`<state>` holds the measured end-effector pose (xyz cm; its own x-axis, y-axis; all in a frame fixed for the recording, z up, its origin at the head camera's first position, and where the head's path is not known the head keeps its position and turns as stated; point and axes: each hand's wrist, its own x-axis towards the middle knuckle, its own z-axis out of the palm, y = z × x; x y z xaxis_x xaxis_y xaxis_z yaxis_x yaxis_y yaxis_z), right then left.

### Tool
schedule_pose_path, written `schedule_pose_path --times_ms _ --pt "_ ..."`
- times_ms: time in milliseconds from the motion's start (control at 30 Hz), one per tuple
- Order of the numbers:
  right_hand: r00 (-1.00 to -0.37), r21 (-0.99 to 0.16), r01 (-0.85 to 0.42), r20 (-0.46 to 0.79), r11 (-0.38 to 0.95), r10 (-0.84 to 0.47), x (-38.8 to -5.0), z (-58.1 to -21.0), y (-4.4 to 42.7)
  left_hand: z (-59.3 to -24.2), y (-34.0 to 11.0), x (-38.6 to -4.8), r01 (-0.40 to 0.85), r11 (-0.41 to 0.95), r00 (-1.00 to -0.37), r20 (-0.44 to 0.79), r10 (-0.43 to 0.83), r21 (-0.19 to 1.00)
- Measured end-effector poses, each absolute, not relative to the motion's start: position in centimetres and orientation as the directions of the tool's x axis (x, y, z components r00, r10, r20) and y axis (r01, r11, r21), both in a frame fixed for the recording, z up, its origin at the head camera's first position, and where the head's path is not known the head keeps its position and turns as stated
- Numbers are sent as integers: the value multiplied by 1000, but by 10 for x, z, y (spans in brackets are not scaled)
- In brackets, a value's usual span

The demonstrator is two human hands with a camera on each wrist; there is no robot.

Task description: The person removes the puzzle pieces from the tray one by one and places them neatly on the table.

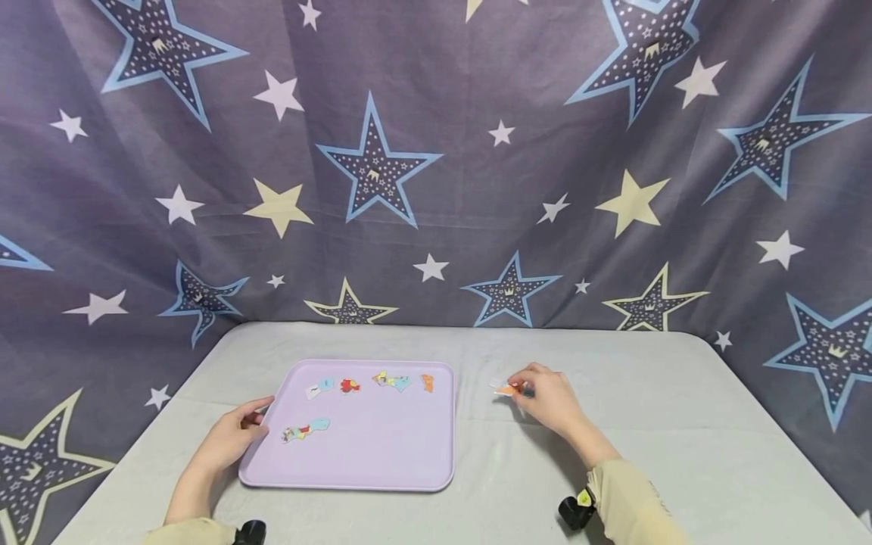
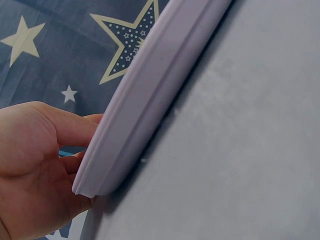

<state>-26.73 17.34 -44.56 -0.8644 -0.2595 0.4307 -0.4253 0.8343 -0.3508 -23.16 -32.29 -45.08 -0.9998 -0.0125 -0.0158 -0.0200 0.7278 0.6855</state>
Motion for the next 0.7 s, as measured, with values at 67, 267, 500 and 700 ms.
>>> schedule_pose_path --times_ms 67,267,500,700 --pt "-866 -344 -418 432 841 -254 -267 -444 179 -451 -323 -231 -20 726 -1000 -17 -12 688" --pt "-887 -322 -368 403 872 -225 -268 -444 198 -452 -322 -231 -19 723 -1000 -14 -13 691" --pt "-913 -336 -315 363 888 -187 -269 -449 220 -454 -323 -233 -13 725 -1000 -7 -11 689" --pt "-928 -342 -282 333 896 -165 -271 -450 232 -454 -324 -234 -3 733 -1000 2 -7 680"
